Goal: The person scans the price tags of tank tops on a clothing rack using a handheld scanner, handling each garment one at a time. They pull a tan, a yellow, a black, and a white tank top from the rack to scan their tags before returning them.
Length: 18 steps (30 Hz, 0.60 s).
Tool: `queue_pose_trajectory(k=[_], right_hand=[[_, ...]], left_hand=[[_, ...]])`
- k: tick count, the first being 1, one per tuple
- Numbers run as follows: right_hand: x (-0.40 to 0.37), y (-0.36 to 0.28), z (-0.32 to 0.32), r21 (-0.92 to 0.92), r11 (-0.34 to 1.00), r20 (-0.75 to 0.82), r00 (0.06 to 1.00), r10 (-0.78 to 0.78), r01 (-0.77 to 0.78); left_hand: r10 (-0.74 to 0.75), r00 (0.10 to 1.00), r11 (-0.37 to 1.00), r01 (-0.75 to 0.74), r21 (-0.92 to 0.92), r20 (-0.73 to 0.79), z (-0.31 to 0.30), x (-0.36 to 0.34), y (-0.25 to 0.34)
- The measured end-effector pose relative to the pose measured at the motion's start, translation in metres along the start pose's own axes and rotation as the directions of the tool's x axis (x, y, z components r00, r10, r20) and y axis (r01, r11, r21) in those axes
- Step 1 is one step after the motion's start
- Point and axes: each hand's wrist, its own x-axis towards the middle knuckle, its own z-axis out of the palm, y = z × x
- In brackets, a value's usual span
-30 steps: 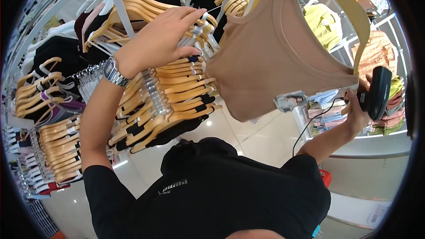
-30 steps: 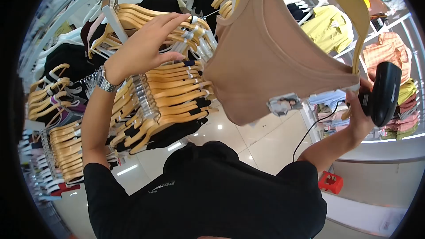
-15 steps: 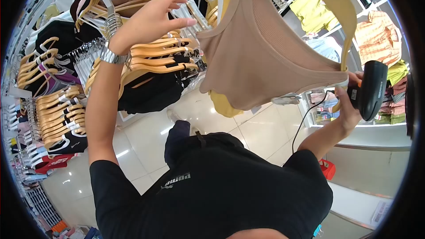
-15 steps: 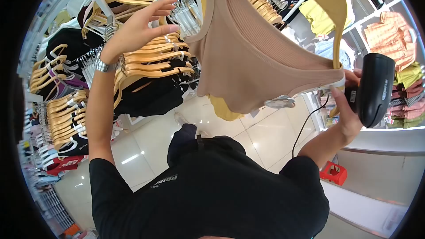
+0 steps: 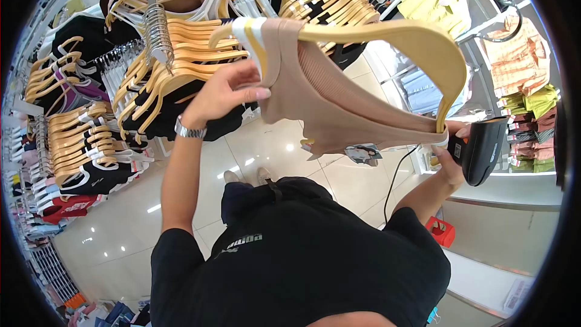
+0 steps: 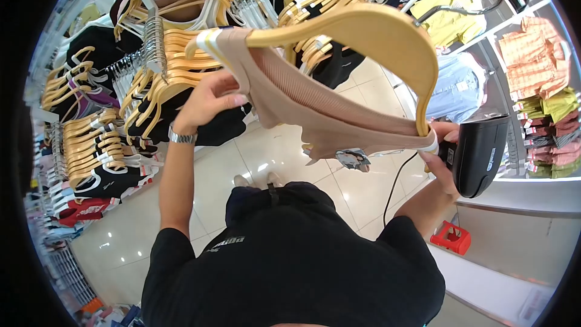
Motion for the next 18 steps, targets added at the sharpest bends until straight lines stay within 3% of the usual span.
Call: queue_pose_trajectory(k=[3,6,7,10,11,14,18], right_hand=[[0.0,0.009,0.003,0.027,1.0,0.076,0.997,-0.008,0.006],[0.007,0.023,0.017,0.12,0.991,0.122,0.99,-0.07,0.056],[0.011,0.029,0.022,0.14,0.988,0.149,0.985,-0.092,0.071],[0.015,0.042,0.04,0.192,0.979,0.182,0.983,0.027,-0.063],[0.016,0.045,0.048,0.213,0.973,0.19,0.981,0.048,-0.089],[0.023,0.058,0.068,0.244,0.961,0.234,0.969,0.073,-0.132],[0.038,0.069,0.111,0.327,0.919,0.374,0.923,0.09,-0.222]], left_hand=[[-0.054,0.997,0.991,0.047,-0.124,-0.053,0.006,-0.024,-0.007],[0.026,0.978,0.973,-0.072,-0.217,-0.209,0.017,-0.053,-0.002],[0.071,0.951,0.98,-0.123,-0.159,-0.299,0.021,-0.063,-0.006],[0.015,0.919,0.994,-0.057,-0.095,-0.394,0.012,-0.099,-0.007],[-0.057,0.889,0.997,0.025,-0.076,-0.455,0.011,-0.111,-0.005],[0.06,0.786,0.998,-0.067,0.011,-0.615,0.018,-0.131,-0.007],[-0.005,0.767,0.99,-0.088,-0.112,-0.642,0.016,-0.172,-0.015]])
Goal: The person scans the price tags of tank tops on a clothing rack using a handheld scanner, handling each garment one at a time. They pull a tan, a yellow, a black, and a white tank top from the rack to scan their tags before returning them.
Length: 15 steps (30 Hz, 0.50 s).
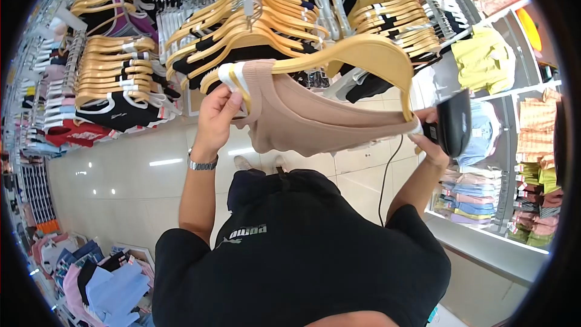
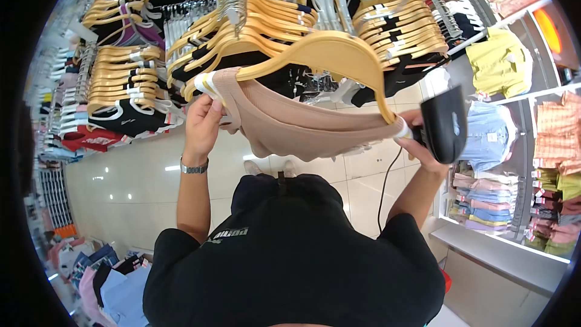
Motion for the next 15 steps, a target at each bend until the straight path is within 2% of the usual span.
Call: queue_pose_trajectory(k=[2,4,5,7,8,10,11,15], right_hand=[[0.016,0.012,0.019,0.061,0.997,0.081,0.996,0.032,-0.037],[0.033,0.021,0.042,0.105,0.994,0.152,0.988,0.024,-0.041],[0.041,0.025,0.05,0.083,0.99,0.18,0.979,0.097,-0.113],[0.056,0.033,0.072,0.076,0.983,0.198,0.969,0.148,-0.165],[0.062,0.033,0.084,0.157,0.968,0.183,0.969,0.168,-0.198],[0.075,0.052,0.093,0.062,0.985,0.204,0.968,0.148,-0.164],[0.081,0.056,0.098,0.087,0.98,0.227,0.961,0.157,-0.181],[0.096,0.069,0.111,0.098,0.979,0.24,0.959,0.149,-0.177]], left_hand=[[0.002,1.0,0.997,-0.002,-0.072,0.0,-0.018,-0.012,-0.013],[0.011,0.998,0.971,-0.025,-0.239,-0.059,-0.026,-0.021,-0.021],[0.012,0.996,0.946,-0.04,-0.321,-0.088,-0.03,-0.024,-0.024],[0.016,0.989,0.922,-0.072,-0.382,-0.148,-0.035,-0.029,-0.027],[0.016,0.984,0.907,-0.089,-0.411,-0.177,-0.036,-0.031,-0.028],[0.021,0.966,0.975,-0.077,-0.209,-0.256,-0.036,-0.031,-0.031],[0.03,0.955,0.992,-0.064,-0.104,-0.295,-0.037,-0.03,-0.032],[0.004,0.916,1.0,-0.013,-0.021,-0.401,-0.046,-0.028,-0.04]])
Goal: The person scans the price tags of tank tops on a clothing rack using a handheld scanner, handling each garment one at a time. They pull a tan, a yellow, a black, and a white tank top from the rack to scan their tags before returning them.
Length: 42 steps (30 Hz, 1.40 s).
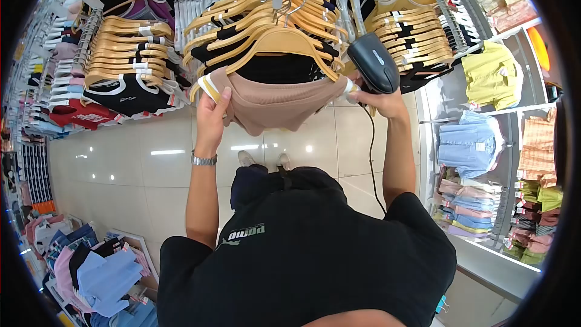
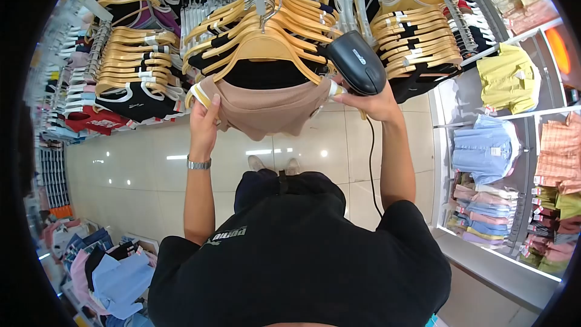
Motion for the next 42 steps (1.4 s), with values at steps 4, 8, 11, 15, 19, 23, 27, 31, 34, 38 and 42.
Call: queue_pose_trajectory(k=[4,8,11,15,19,23,27,31,34,38,42], right_hand=[[0.016,0.001,0.004,0.085,0.996,0.051,0.999,-0.003,-0.001],[0.03,0.01,0.001,-0.044,0.997,0.095,0.994,-0.054,0.058],[0.041,0.019,0.002,0.024,0.999,0.127,0.991,-0.045,0.042],[0.05,0.018,0.004,0.014,1.0,0.129,0.992,-0.016,0.014],[0.047,0.028,-0.002,0.007,1.0,0.108,0.994,-0.022,0.021],[0.043,0.034,-0.009,-0.021,0.999,0.121,0.992,-0.046,0.049],[0.038,0.029,-0.008,-0.006,1.0,0.126,0.992,-0.025,0.026],[0.039,0.037,-0.007,0.014,1.0,0.136,0.991,-0.019,0.017],[0.041,0.039,-0.008,0.03,0.999,0.136,0.99,0.024,-0.028],[0.05,0.052,-0.012,-0.041,0.999,0.131,0.991,0.035,-0.03],[0.055,0.063,-0.012,0.066,0.995,0.116,0.991,0.07,-0.078]], left_hand=[[0.006,0.999,1.0,-0.005,0.022,-0.049,-0.003,0.001,-0.001],[0.029,0.997,1.0,-0.029,0.008,-0.069,-0.003,0.005,-0.002],[0.015,0.996,0.999,-0.012,0.032,-0.084,-0.01,0.01,-0.009],[0.01,0.996,0.999,-0.006,0.04,-0.088,-0.008,0.013,-0.008],[-0.022,0.997,0.996,0.028,0.08,-0.069,-0.007,0.014,-0.01],[-0.006,0.998,0.997,0.011,0.071,-0.067,0.001,0.012,-0.013],[-0.027,0.997,0.997,0.033,0.072,-0.079,0.001,0.01,-0.021],[-0.039,0.996,0.993,0.048,0.107,-0.086,-0.002,0.009,-0.028],[-0.066,0.994,0.99,0.076,0.116,-0.083,-0.004,0.008,-0.03],[-0.115,0.993,0.98,0.119,0.159,-0.035,-0.01,0.016,-0.042],[-0.147,0.989,0.936,0.146,0.321,-0.021,-0.027,0.022,-0.076]])
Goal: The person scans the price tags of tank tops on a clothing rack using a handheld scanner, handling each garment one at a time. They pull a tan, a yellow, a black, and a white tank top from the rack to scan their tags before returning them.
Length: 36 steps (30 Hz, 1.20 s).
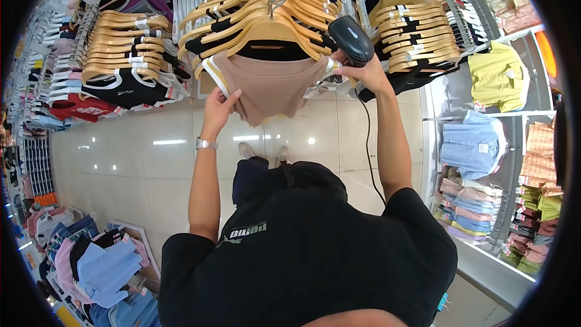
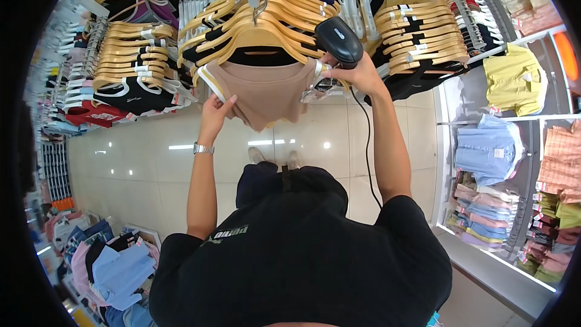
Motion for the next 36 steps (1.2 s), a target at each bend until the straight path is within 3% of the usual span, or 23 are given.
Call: queue_pose_trajectory(k=[5,8,11,12,13,14,15,17,19,20,23,24,25,27,31,32,35,36], right_hand=[[0.001,0.006,0.003,0.0,1.0,-0.039,0.999,-0.027,0.027],[-0.003,0.012,0.003,-0.009,0.998,-0.136,0.988,-0.067,0.067],[-0.02,0.015,-0.002,0.023,0.996,-0.318,0.945,-0.073,0.085],[-0.029,0.015,-0.008,-0.044,0.997,-0.338,0.938,-0.072,0.061],[-0.036,0.012,-0.006,0.014,0.99,-0.412,0.903,-0.124,0.142],[-0.044,0.016,-0.012,-0.043,0.986,-0.46,0.872,-0.165,0.164],[-0.054,0.021,-0.02,-0.101,0.978,-0.505,0.837,-0.208,0.182],[-0.077,0.022,-0.027,0.021,0.973,-0.527,0.83,-0.183,0.228],[-0.101,0.024,-0.025,0.191,0.956,-0.489,0.866,-0.103,0.222],[-0.11,0.031,-0.022,0.257,0.945,-0.447,0.892,-0.071,0.204],[-0.128,0.059,-0.006,0.378,0.922,-0.301,0.953,0.038,0.083],[-0.132,0.065,0.003,0.384,0.923,-0.254,0.964,0.085,0.02],[-0.132,0.074,0.01,0.345,0.938,-0.188,0.976,0.107,-0.037],[-0.137,0.088,0.023,0.298,0.943,-0.072,0.981,0.179,-0.15],[-0.137,0.102,0.05,0.279,0.934,0.046,0.975,0.219,-0.223],[-0.14,0.112,0.054,0.223,0.951,0.031,0.976,0.215,-0.216],[-0.154,0.131,0.048,0.072,0.856,-0.036,0.856,0.515,-0.512],[-0.158,0.126,0.05,0.113,0.851,-0.081,0.849,0.523,-0.513]], left_hand=[[0.054,0.993,0.973,-0.028,0.229,-0.108,-0.003,0.012,-0.048],[-0.002,0.97,0.965,0.066,0.253,-0.245,-0.005,0.016,-0.079],[-0.002,0.931,0.996,0.034,0.083,-0.364,0.0,0.009,-0.091],[-0.019,0.933,0.999,0.028,0.019,-0.36,0.002,0.006,-0.093],[-0.037,0.934,0.999,0.022,-0.046,-0.356,0.003,0.003,-0.095],[-0.053,0.934,0.994,0.015,-0.111,-0.352,0.004,0.0,-0.097],[-0.099,0.955,0.969,0.029,-0.245,-0.279,0.002,-0.004,-0.1],[-0.161,0.981,0.865,0.086,-0.494,-0.111,-0.006,-0.015,-0.11],[-0.245,0.961,0.551,0.247,-0.797,0.128,-0.017,-0.028,-0.115],[-0.246,0.936,0.349,0.328,-0.878,0.253,-0.021,-0.033,-0.118],[-0.185,0.895,0.171,0.437,-0.883,0.406,-0.011,-0.042,-0.092],[-0.22,0.923,0.63,0.381,-0.676,0.316,-0.005,-0.034,-0.094],[-0.254,0.934,0.843,0.341,-0.417,0.251,0.004,-0.025,-0.092],[-0.333,0.896,0.866,0.414,-0.279,0.294,0.025,-0.005,-0.089],[-0.409,0.819,0.785,0.541,-0.302,0.402,0.065,0.031,-0.084],[-0.415,0.816,0.768,0.551,-0.325,0.402,0.072,0.036,-0.084],[-0.422,0.811,0.707,0.574,-0.413,0.405,0.093,0.037,-0.086],[-0.418,0.814,0.683,0.575,-0.451,0.404,0.098,0.032,-0.085]])
